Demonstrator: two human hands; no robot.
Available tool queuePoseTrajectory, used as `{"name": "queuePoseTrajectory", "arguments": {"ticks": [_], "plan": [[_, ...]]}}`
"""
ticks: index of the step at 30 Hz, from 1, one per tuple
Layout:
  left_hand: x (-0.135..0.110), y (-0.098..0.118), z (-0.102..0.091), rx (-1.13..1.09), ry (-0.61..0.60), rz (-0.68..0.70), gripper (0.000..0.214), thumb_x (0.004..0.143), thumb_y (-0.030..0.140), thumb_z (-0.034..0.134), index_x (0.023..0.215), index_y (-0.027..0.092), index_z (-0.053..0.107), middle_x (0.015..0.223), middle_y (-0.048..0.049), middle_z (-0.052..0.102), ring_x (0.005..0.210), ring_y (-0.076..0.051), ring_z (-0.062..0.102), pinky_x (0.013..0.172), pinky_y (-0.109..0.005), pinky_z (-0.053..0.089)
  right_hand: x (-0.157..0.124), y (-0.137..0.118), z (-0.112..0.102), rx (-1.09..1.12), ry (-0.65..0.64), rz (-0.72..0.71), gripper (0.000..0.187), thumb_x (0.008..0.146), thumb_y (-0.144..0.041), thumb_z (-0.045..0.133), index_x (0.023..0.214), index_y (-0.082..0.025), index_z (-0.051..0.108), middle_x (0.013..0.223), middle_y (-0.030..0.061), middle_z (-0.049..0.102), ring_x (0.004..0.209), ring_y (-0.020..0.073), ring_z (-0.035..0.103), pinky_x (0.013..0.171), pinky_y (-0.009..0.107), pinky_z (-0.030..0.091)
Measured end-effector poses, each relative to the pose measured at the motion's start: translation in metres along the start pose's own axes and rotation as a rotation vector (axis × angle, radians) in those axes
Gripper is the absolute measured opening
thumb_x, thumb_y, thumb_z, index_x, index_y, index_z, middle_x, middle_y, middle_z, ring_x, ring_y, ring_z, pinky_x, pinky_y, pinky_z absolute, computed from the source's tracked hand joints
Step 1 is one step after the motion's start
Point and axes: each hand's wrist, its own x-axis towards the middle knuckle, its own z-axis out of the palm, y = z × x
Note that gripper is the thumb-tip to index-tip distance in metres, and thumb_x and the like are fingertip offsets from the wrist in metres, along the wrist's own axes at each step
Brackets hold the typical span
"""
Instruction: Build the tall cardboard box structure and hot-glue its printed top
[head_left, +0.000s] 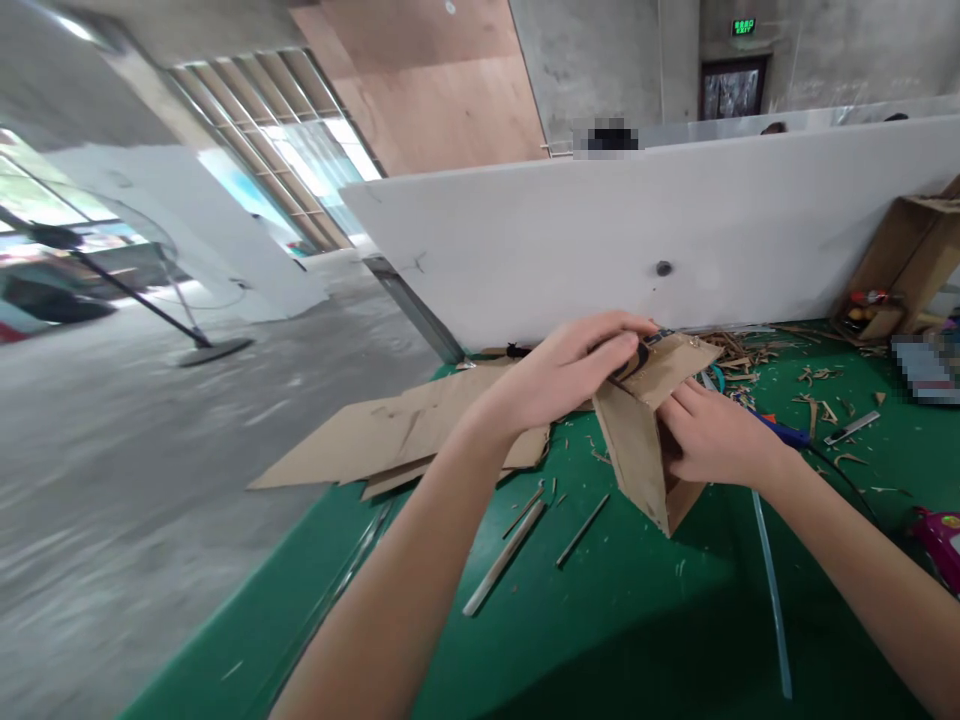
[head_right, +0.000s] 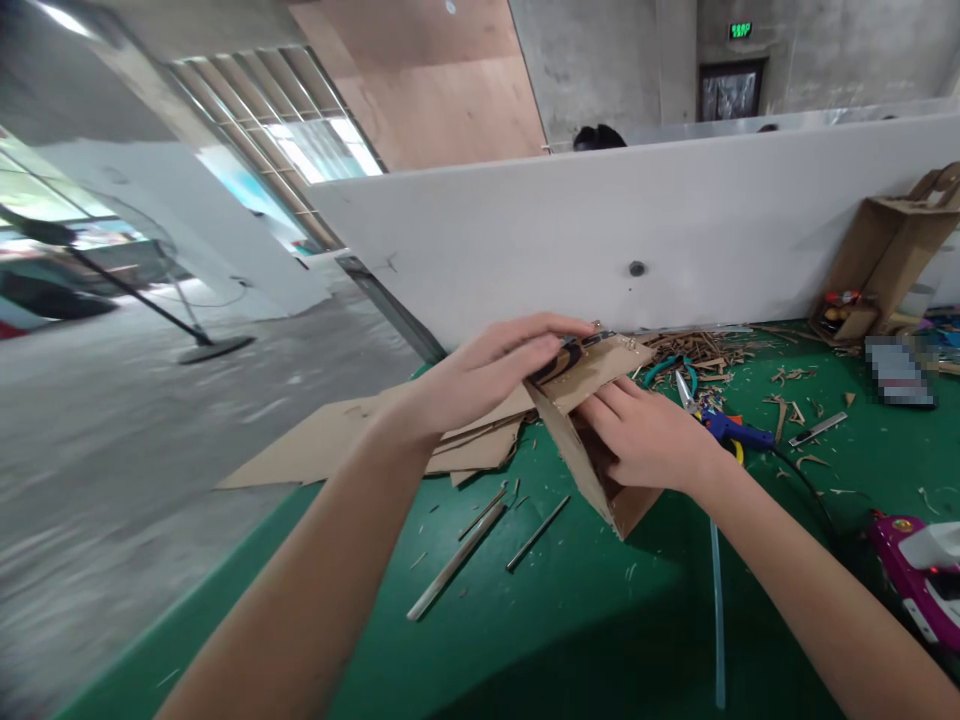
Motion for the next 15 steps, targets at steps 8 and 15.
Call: {"name": "queuePoseTrajectory", "arguments": {"ticks": [8, 15], "plan": [[-0.002, 0.013, -0.005, 0.155, -0.036, 0.058, 0.027, 0.09, 0.026, 0.051, 0.104, 0.027, 0.075, 0.119, -0.0055, 0.073, 0.113, -0.027, 0.071, 0.089, -0.039, 0.063, 0.0, -0.002, -0.002, 0.01, -0.046, 0.034, 0.046, 0.069, -0.008, 0.053, 0.114, -0.013, 0.052, 0.105, 0.0157, 0.067, 0.1, 0.0316, 0.064, 0.072, 0.045, 0.059], [0.0, 0.025, -0.02, 0.201, -0.155, 0.076, 0.025, 0.094, 0.032, 0.052, 0.101, 0.031, 0.077, 0.12, -0.0017, 0.075, 0.121, -0.031, 0.068, 0.092, -0.046, 0.063, 0.001, -0.007, -0.009, -0.061, -0.098, 0.053, 0.034, 0.074, -0.012, 0.051, 0.108, -0.01, 0.058, 0.094, 0.0163, 0.069, 0.085, 0.0306, 0.067, 0.062, 0.041, 0.057]]}}
